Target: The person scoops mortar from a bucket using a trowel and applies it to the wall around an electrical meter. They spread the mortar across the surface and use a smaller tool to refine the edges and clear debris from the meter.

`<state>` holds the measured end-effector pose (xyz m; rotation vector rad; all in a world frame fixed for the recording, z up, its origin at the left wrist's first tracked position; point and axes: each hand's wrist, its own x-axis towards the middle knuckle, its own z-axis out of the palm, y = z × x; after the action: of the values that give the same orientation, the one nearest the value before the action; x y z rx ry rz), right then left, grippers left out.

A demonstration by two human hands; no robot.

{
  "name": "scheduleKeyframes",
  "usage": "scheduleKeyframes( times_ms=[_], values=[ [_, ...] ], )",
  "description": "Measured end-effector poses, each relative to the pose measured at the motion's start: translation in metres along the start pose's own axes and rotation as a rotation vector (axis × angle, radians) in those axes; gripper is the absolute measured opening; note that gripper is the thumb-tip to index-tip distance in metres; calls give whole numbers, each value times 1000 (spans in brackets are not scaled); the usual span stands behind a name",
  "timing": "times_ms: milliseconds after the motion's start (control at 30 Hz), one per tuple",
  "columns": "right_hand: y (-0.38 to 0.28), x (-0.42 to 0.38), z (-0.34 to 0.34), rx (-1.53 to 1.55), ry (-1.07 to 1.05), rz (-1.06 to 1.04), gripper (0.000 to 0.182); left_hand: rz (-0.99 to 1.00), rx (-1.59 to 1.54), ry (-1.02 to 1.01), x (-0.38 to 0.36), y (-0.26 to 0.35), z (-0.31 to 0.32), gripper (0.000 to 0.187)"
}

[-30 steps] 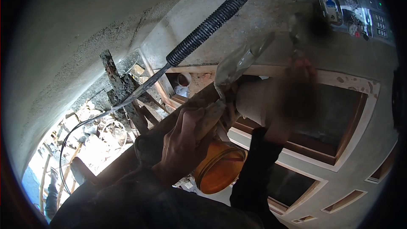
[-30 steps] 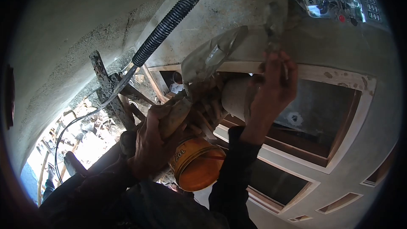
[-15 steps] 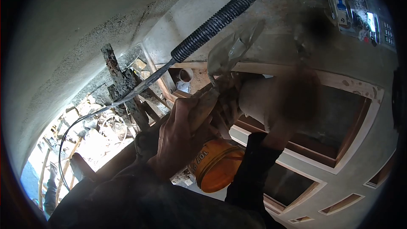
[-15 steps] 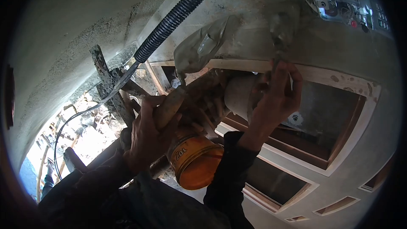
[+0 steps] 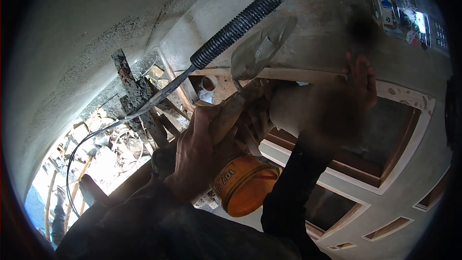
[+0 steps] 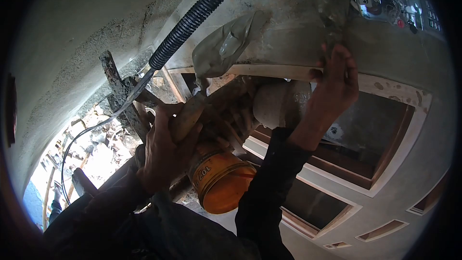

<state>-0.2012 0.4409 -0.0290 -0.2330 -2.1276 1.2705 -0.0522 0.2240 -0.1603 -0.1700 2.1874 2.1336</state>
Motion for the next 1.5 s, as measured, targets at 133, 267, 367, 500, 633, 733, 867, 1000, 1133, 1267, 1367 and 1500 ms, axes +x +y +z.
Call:
scheduleKeyframes(
  times_ms=[133,267,367,500,633,733,867,1000,1133,1267,1367,1500],
  values=[
    [3,-14,-22,64,41,24,18,-11,-35,-26,3,3,-1,44],
    [-2,-59,-62,-209,-27,62,17,42,-17,5,4,4,0,45],
    [7,-107,-85,-522,-246,-158,24,34,-19,-6,6,4,2,45],
    [9,-152,-62,-524,-260,146,26,72,-12,-7,6,4,7,45],
    [15,-148,-45,-532,-255,31,25,136,26,8,3,4,9,43],
    [35,-142,-47,-564,-182,-83,23,262,106,14,0,4,7,44],
    [46,-122,-46,-396,-28,-146,24,363,167,-7,-3,3,5,48],
    [15,-74,-36,-105,10,-66,23,375,115,-11,-6,1,9,48],
    [0,-27,-34,5,-25,5,20,257,77,-23,-9,-1,12,47],
    [5,1,-57,10,-18,99,17,223,102,-30,-5,0,7,45],
    [-9,-17,-70,-31,31,76,17,193,79,10,-5,-9,8,44],
    [-19,-45,-68,-263,36,-17,16,161,80,17,-3,-8,4,45]
  ],
)
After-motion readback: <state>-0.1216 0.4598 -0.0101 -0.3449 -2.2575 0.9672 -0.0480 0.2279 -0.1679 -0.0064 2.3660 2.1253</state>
